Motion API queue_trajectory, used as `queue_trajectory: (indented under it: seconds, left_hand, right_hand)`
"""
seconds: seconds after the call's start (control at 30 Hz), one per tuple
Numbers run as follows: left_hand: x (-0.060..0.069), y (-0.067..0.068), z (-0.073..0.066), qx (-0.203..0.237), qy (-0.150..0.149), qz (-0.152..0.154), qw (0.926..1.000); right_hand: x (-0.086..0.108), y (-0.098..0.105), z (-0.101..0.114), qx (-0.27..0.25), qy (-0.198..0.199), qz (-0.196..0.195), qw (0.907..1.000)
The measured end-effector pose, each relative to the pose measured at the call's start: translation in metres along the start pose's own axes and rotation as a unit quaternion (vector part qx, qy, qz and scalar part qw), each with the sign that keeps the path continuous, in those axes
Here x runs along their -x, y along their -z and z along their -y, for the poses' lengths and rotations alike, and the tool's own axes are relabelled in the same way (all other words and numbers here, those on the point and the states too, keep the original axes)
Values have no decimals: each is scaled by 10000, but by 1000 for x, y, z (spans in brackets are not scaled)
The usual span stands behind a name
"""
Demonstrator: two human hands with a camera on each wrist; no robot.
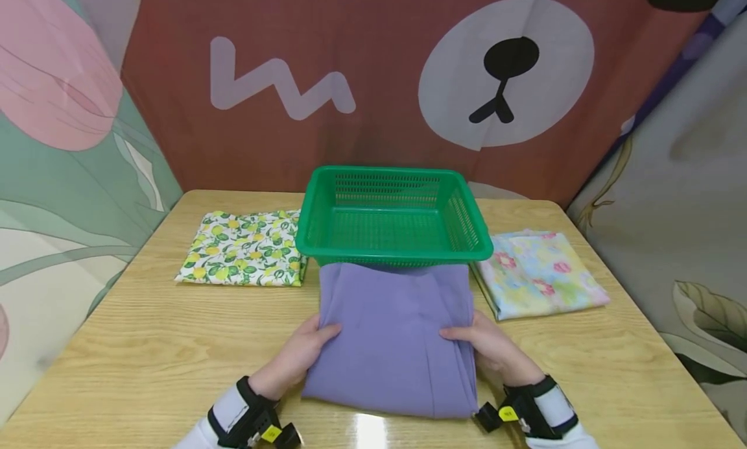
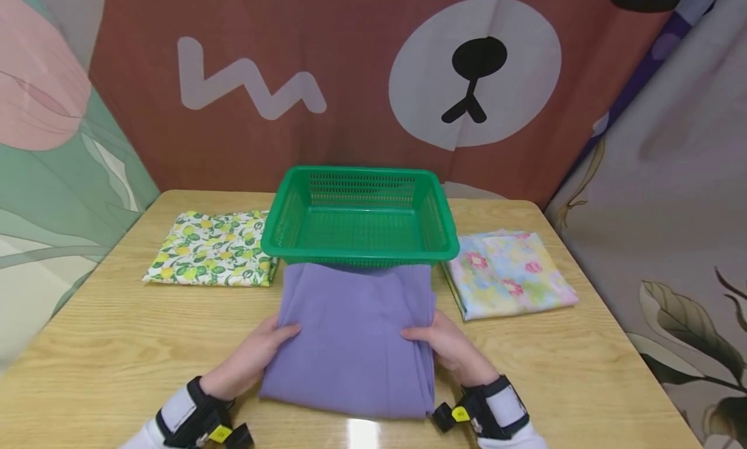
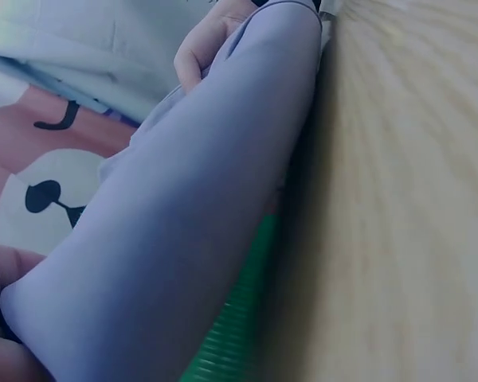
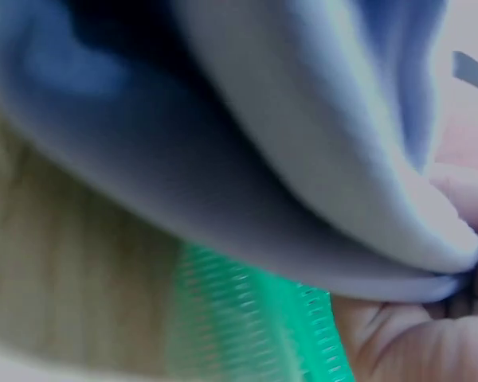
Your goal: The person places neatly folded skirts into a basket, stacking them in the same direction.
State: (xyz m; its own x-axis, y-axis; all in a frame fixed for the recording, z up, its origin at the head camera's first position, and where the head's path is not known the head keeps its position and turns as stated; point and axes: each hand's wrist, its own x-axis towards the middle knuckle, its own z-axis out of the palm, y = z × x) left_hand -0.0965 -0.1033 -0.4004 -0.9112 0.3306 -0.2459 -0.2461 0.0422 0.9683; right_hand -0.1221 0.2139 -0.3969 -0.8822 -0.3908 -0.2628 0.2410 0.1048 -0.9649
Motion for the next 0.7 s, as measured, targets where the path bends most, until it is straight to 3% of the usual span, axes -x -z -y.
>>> queue_trajectory:
  seconds: [0.4,0.7]
  left_hand:
    - [5,0,-17,-266,-215,-16,9994]
    - [9,0,-32,-1096,-790,156,9907]
  right_hand:
    - [5,-3,17,236,163,-520,9982]
    - [16,-1,33,322,417,-265,9983]
